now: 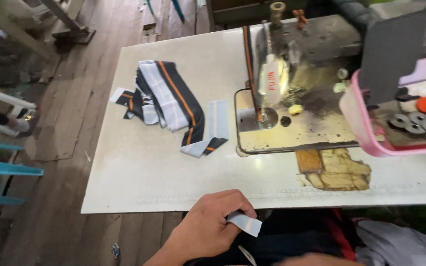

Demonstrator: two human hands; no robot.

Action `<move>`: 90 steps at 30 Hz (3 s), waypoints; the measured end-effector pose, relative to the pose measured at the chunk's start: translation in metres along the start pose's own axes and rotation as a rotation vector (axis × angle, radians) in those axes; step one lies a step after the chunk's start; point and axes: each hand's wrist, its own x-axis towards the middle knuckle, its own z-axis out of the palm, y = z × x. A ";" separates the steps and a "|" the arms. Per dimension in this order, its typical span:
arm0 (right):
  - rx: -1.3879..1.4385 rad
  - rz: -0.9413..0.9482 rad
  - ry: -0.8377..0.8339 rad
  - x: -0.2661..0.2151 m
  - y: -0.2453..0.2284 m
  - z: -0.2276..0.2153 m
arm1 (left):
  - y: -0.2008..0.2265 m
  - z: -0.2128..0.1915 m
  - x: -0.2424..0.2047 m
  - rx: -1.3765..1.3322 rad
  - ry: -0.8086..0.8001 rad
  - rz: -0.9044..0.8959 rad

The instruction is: The person is using an industrial sewing machine to join or finish the edges of multiple fabric strips.

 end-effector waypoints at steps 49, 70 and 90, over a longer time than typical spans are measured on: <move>0.460 0.043 1.334 0.045 0.067 0.071 | -0.100 -0.070 0.181 0.353 -0.307 0.291; 0.715 -0.153 1.109 0.068 0.102 0.085 | -0.067 -0.046 0.206 0.588 -0.370 -0.022; -0.146 -0.392 0.900 -0.008 0.079 -0.057 | -0.052 -0.041 0.202 0.626 -0.329 -0.152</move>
